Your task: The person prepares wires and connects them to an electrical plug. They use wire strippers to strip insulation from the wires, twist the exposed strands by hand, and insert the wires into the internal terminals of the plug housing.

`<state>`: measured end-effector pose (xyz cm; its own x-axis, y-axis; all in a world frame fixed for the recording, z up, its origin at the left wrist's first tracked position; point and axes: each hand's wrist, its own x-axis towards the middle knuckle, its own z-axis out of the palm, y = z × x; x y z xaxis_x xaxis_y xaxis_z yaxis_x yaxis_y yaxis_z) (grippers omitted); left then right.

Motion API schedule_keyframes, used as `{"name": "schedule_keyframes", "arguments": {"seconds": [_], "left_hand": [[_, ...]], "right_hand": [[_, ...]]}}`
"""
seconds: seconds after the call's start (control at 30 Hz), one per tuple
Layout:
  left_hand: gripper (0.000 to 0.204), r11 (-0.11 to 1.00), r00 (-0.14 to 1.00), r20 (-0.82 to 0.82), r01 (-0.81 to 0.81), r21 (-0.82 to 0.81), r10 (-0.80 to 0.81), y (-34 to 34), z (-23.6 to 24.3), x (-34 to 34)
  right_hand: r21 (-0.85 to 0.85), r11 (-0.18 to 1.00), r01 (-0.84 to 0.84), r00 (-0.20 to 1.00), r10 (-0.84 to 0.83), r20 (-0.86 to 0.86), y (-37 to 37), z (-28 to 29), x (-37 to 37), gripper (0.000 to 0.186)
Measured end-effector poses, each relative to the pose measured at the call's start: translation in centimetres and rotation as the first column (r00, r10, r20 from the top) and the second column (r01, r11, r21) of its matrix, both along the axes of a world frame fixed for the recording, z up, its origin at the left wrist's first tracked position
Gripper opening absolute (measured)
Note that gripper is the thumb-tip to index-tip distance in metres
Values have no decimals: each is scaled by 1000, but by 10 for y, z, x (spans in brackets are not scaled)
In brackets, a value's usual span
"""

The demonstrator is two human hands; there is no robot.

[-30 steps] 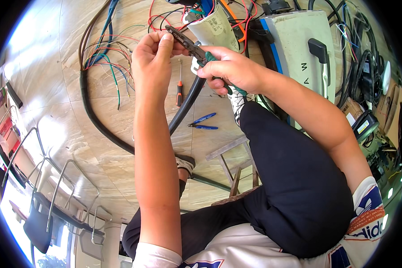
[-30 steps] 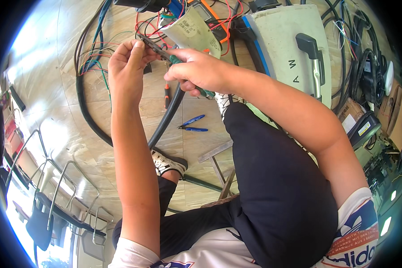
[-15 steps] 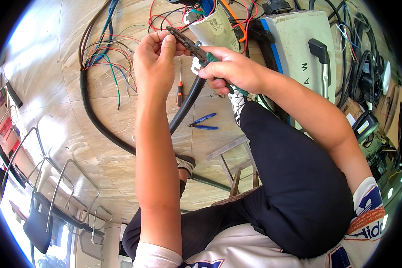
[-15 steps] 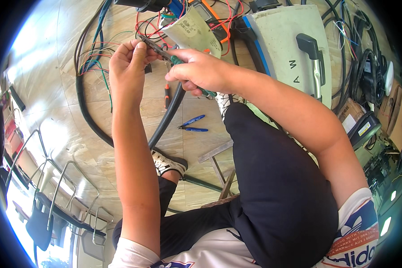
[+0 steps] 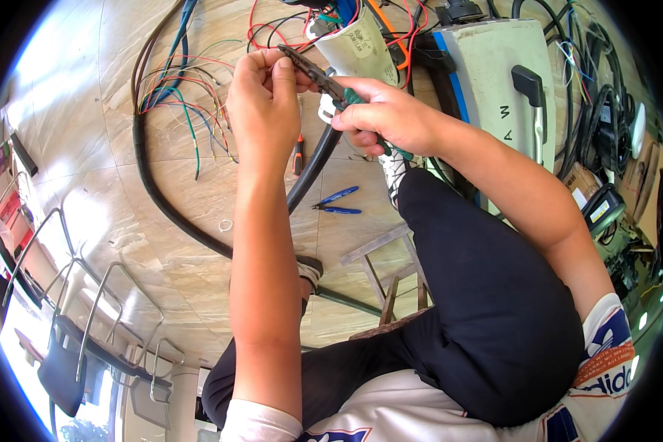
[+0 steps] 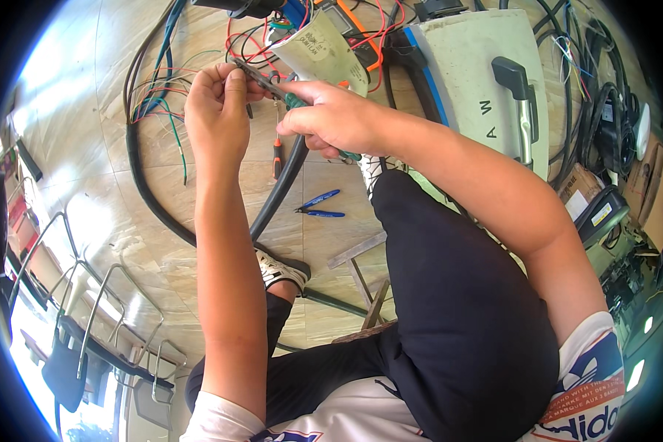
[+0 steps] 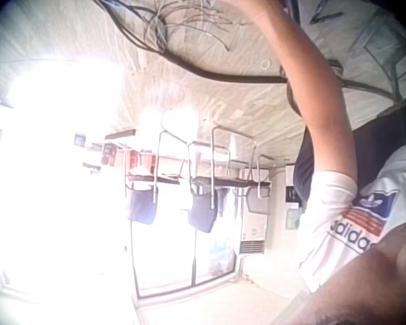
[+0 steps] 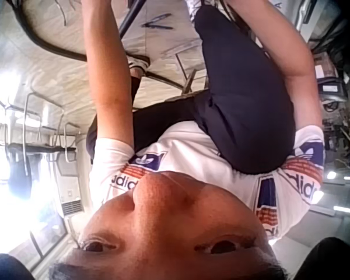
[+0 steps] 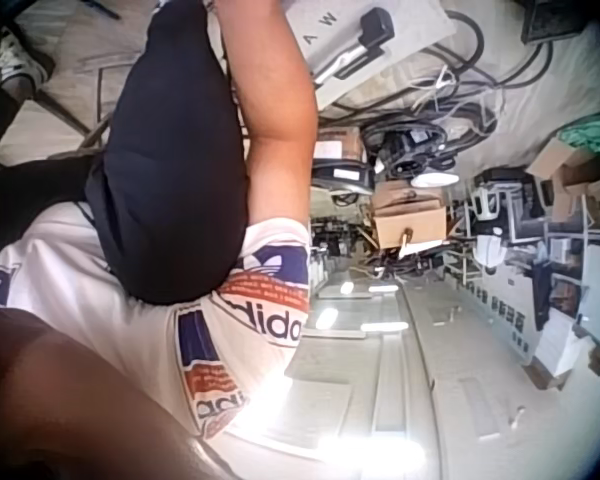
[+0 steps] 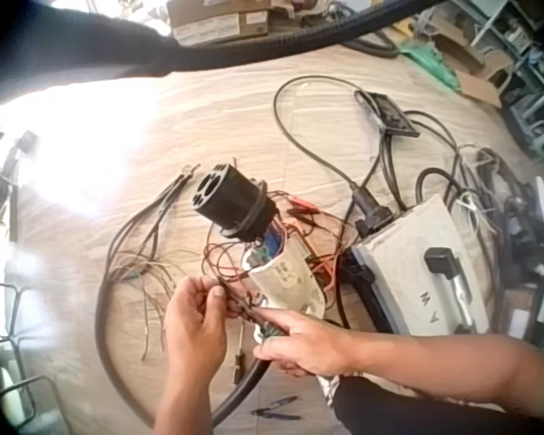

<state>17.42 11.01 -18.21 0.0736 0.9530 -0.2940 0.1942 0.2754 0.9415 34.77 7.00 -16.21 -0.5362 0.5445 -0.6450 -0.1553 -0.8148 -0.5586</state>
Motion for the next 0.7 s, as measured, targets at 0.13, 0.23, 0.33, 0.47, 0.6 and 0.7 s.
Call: {"name": "schedule_keyframes", "arguments": {"seconds": [0.13,0.23,0.33,0.47,0.6,0.7], "left_hand": [[14,999,1000,19,6,-31,-5,1,1,-1],[14,999,998,55,-3,-38,5,1,0,-2],[14,999,998,64,1,-45,2,1,-1,-2],[14,999,999,50,-1,-45,3,1,-1,-2],[14,999,998,59,-18,-41,20,0,-1,-1],[14,999,998,60,-22,-38,24,0,-1,0]], "right_hand": [[-11,1000,17,1000,-17,-6,2,2,-1,61],[-9,1000,14,1000,-14,-1,2,2,-1,61],[-4,1000,2,1000,-2,-2,1,0,0,61],[0,1000,-4,1000,4,2,2,-1,-1,61],[-6,1000,-1,1000,1,15,1,1,-2,63],[-16,1000,12,998,-11,55,-1,0,-3,64]]}}
